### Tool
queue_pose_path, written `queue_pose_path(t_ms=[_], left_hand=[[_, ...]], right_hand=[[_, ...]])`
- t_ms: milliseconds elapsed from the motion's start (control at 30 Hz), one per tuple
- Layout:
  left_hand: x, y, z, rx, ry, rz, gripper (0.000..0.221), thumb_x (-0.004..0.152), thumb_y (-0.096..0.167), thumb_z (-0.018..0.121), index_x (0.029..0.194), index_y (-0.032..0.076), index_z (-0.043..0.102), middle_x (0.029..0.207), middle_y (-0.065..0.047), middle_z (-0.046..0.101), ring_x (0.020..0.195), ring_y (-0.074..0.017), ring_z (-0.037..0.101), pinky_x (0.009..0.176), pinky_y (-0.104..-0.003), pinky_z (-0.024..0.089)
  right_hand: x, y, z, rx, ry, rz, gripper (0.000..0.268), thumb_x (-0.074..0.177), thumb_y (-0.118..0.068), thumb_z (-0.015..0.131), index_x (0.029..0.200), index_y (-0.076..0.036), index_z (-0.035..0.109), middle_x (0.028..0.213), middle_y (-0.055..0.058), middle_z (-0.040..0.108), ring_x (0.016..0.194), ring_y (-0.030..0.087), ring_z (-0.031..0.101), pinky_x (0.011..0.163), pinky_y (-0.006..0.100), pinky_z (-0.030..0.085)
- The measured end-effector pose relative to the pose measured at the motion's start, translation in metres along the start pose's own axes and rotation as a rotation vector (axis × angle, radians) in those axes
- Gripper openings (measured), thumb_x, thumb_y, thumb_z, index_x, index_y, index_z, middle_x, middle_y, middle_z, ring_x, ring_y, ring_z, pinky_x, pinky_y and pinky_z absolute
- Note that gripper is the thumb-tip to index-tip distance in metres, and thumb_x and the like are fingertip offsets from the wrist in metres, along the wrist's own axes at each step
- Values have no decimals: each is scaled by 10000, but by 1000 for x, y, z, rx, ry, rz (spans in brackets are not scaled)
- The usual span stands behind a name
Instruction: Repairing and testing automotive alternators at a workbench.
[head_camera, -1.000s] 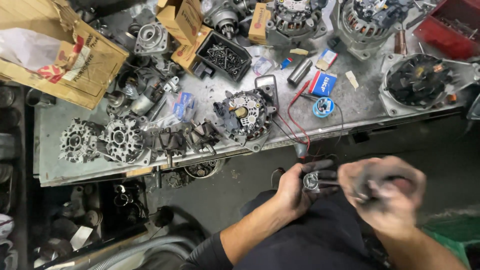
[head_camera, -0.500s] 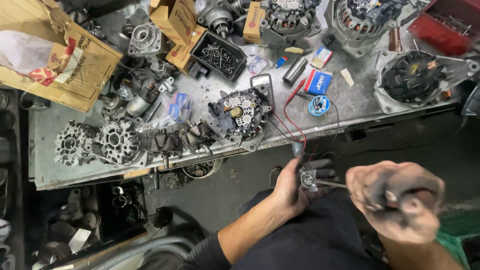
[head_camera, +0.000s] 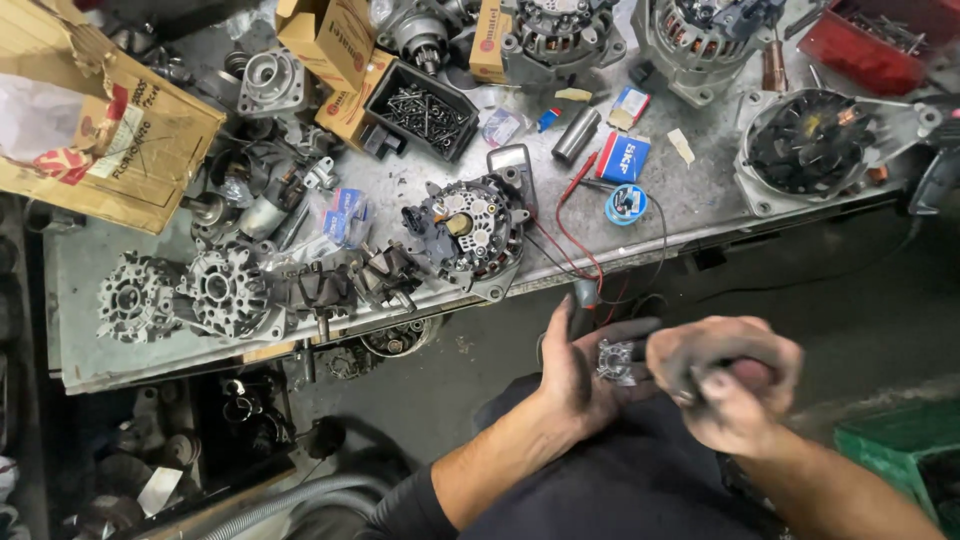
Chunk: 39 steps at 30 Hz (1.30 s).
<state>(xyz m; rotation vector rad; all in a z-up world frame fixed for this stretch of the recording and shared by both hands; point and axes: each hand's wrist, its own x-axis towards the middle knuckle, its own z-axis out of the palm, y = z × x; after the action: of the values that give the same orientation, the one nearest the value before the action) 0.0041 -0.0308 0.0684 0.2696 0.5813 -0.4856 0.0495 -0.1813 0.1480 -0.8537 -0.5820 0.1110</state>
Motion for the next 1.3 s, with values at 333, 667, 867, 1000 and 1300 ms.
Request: queue_pose_path(t_ms=[333, 667, 867, 1000, 1300], left_hand=[[-7, -1, 10, -48, -2, -30, 1156, 896, 892, 223, 1442, -88, 502, 1346, -266, 612, 1222, -381, 616, 1092, -558, 434], [-3, -9, -2, -54, -91, -55, 1283, 866, 981, 203, 1499, -103, 470, 1385, -249, 609, 1246, -359, 594, 1103, -493, 426], [4, 5, 1, 6, -81, -52, 1171, 889, 919, 224, 1459, -66, 501, 1369, -248, 614, 1232, -380, 605, 1109, -499, 438], [-2, 5, 0, -51, -125, -27, 1074, 930, 864, 272, 1426, -52, 533, 1297, -252, 650, 1202, -360, 640, 1074, -495, 470], [16, -2, -30, 98, -6, 19, 448, 1125, 413, 433, 1247, 61, 682, 1037, -100, 732, 805, -211, 715, 680, -342, 588]], right_hand=[[-7, 4, 1, -102, 4, 48, 251, 935, -182, 649, 784, -6, 554, 621, 99, 513, 502, 167, 446, 501, 338, 393], [-13, 4, -6, -104, 24, 1, 290, 937, -210, 650, 765, 7, 564, 595, 81, 533, 468, 146, 461, 479, 333, 415], [9, -33, 1, 147, 52, 64, 251, 905, -189, 686, 783, -3, 570, 591, 82, 543, 504, 153, 481, 507, 332, 409], [17, -31, -5, -509, -223, 88, 172, 880, -227, 746, 925, -74, 679, 711, 60, 656, 584, 173, 601, 570, 321, 490], [-20, 16, -24, -1568, -676, -76, 497, 673, -337, 828, 1135, -187, 724, 851, 27, 706, 716, 249, 653, 609, 400, 540]])
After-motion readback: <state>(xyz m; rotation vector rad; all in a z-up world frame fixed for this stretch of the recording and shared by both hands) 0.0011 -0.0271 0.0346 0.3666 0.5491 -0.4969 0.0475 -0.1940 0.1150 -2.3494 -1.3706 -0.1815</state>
